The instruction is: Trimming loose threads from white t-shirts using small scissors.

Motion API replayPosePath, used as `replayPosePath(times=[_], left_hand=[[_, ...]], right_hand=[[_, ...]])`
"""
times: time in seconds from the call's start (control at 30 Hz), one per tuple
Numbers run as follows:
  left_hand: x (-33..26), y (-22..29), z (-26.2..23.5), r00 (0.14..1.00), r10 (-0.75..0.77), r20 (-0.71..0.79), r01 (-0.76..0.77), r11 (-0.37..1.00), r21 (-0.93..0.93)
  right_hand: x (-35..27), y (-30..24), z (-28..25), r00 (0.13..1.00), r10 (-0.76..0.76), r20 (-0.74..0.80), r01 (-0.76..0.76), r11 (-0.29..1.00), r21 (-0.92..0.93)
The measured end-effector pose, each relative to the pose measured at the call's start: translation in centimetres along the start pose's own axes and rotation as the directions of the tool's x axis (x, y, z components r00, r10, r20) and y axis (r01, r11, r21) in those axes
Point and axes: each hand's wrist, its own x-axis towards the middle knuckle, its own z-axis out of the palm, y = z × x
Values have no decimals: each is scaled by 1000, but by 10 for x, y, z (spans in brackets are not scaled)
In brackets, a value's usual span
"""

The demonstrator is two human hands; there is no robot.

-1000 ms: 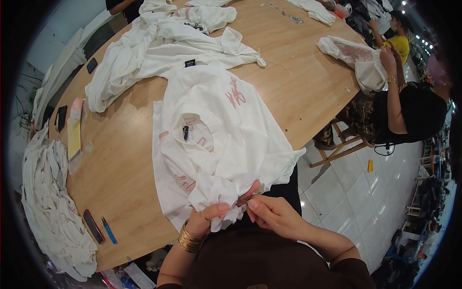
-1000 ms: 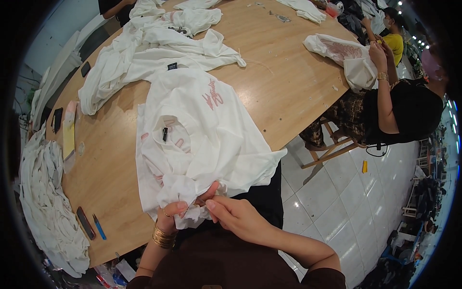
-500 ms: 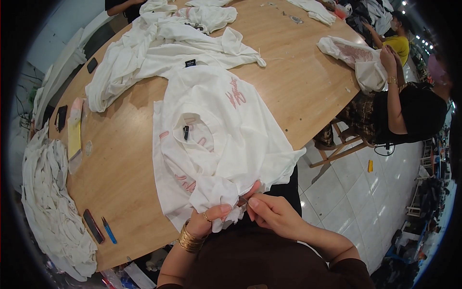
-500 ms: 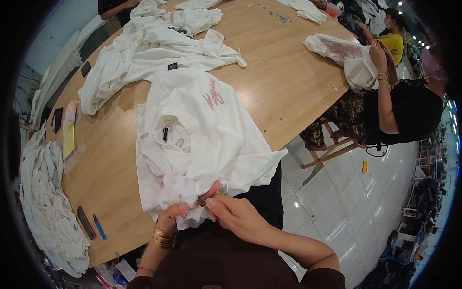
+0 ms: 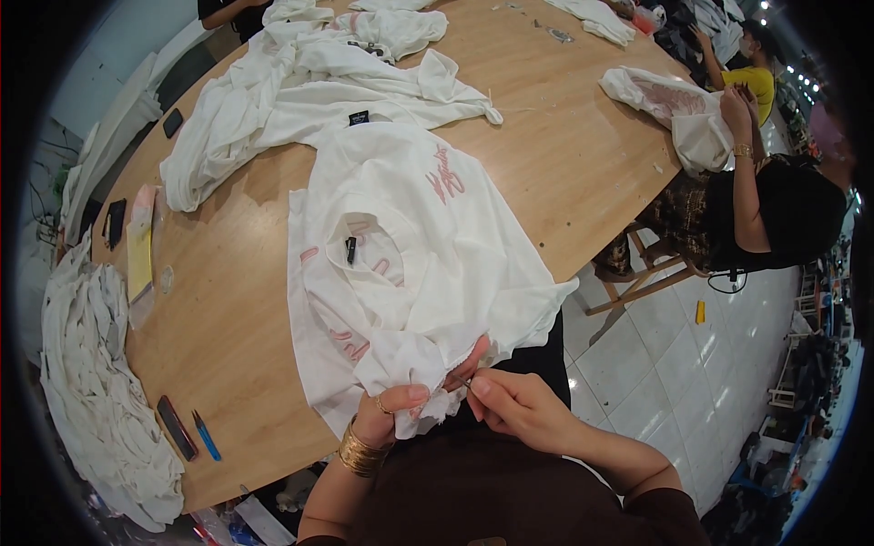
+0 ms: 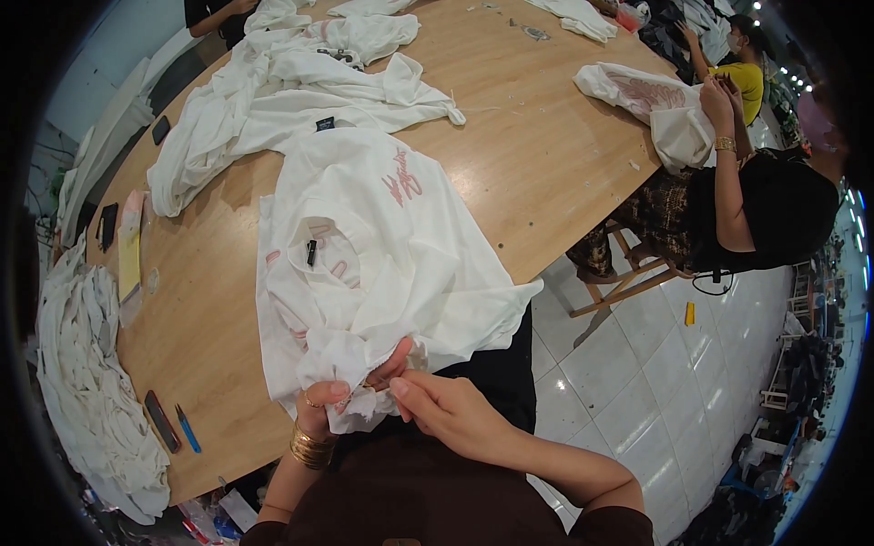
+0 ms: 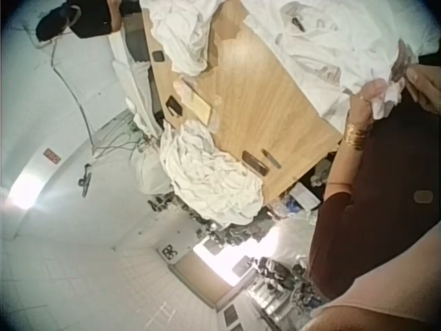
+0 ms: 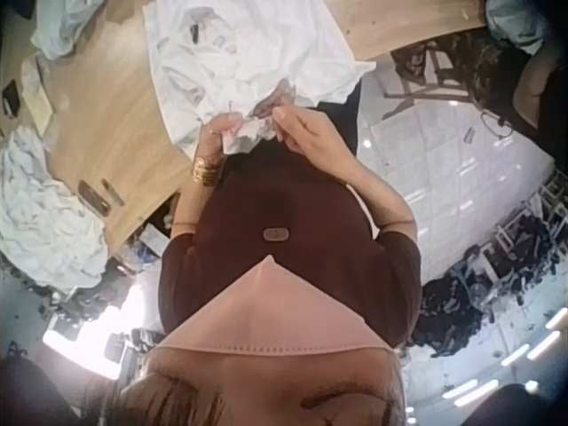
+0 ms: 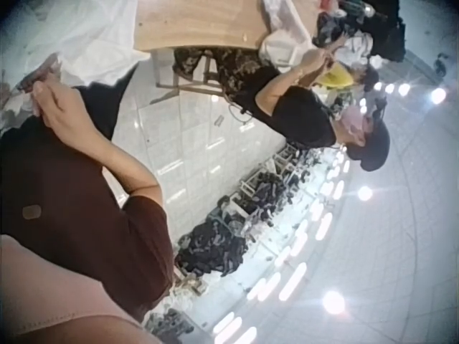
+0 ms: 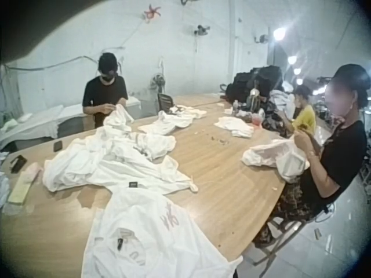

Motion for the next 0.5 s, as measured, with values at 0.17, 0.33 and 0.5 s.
replayPosePath(times=[0.17, 0.33, 0.5], left_hand=[[-6, 14, 13, 1000, 10, 6, -10, 999, 40], [-8, 19, 19, 999, 17, -31, -15, 998, 58], [-9, 22, 24, 1000, 23, -8, -23, 997, 70]], right_hand=[[1, 0, -1, 999, 38, -3, -38, 999, -11], [2, -2, 1, 1000, 30, -2, -30, 999, -18], [3, -2, 1, 1000, 24, -13, -24, 1000, 2]])
